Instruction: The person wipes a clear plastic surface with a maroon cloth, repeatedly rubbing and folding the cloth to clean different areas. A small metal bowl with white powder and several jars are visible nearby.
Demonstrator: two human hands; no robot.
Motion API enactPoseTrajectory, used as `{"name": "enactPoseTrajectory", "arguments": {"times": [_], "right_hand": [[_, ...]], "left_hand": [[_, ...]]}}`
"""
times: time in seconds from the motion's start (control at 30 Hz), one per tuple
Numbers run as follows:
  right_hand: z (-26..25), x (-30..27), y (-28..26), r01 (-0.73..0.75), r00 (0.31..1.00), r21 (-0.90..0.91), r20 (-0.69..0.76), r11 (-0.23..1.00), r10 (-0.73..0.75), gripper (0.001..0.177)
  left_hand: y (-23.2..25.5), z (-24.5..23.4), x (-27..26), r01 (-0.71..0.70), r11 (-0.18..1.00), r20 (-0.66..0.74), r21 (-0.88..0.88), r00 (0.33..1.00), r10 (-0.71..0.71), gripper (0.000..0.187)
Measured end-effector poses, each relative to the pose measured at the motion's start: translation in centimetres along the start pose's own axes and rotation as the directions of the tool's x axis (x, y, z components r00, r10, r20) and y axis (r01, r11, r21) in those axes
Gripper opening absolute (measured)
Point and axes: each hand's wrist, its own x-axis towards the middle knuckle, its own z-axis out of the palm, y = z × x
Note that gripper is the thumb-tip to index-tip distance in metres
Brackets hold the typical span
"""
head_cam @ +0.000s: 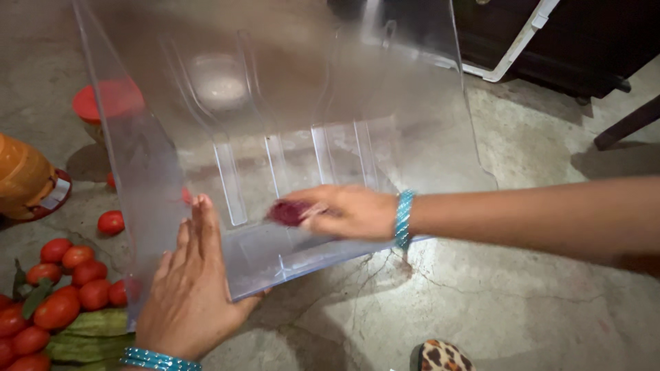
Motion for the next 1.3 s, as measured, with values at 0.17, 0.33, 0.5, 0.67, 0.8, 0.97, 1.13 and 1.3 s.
{"name": "enactPoseTrajectory", "arguments": {"times": [0.17,0.33,0.5,0.67,0.8,0.97,1.13,1.3], "right_hand": [[4.3,2.9,-4.8,0.274,0.96,-0.269,0.024,0.923,-0.278,0.063],[3.4,1.2,-5.0,0.37,0.928,-0.402,0.116,0.838,-0.354,0.067],[1.6,-1.7,-2.5,0.377,0.926,-0.442,0.149,0.814,-0.348,0.073],[0.1,-3.4,-1.3,0.25,0.966,-0.483,0.186,0.839,-0.181,0.088],[0.2,-3.4,-1.4,0.216,0.973,-0.471,0.182,0.856,-0.145,0.087],[-0.1,-3.1,-1.2,0.262,0.965,-0.426,0.087,0.866,-0.249,0.069],[-0.2,-2.2,-0.1,0.25,0.968,-0.242,0.061,0.938,-0.242,0.048],[-0.2,1.3,0.8,-0.263,0.961,0.02,0.096,0.964,0.26,0.048]], "left_hand": [[0.0,-0.6,0.6,0.05,0.997,0.014,-0.053,0.999,-0.049,0.149],[-0.3,-0.3,0.7,0.082,0.991,0.07,-0.104,0.995,-0.075,0.147],[-0.6,0.9,0.0,0.055,0.993,0.076,-0.105,0.996,-0.047,0.151],[-0.4,0.8,0.1,0.131,0.991,0.197,-0.028,0.973,-0.123,0.149],[0.8,0.4,0.6,0.04,0.998,0.235,0.049,0.971,-0.051,0.151],[2.5,0.6,2.0,-0.211,0.972,0.134,-0.104,0.965,0.224,0.153],[2.3,0.1,3.8,-0.138,0.969,0.25,-0.206,0.95,0.189,0.166],[2.5,0.4,3.7,-0.093,0.968,0.242,-0.235,0.959,0.151,0.167]]}}
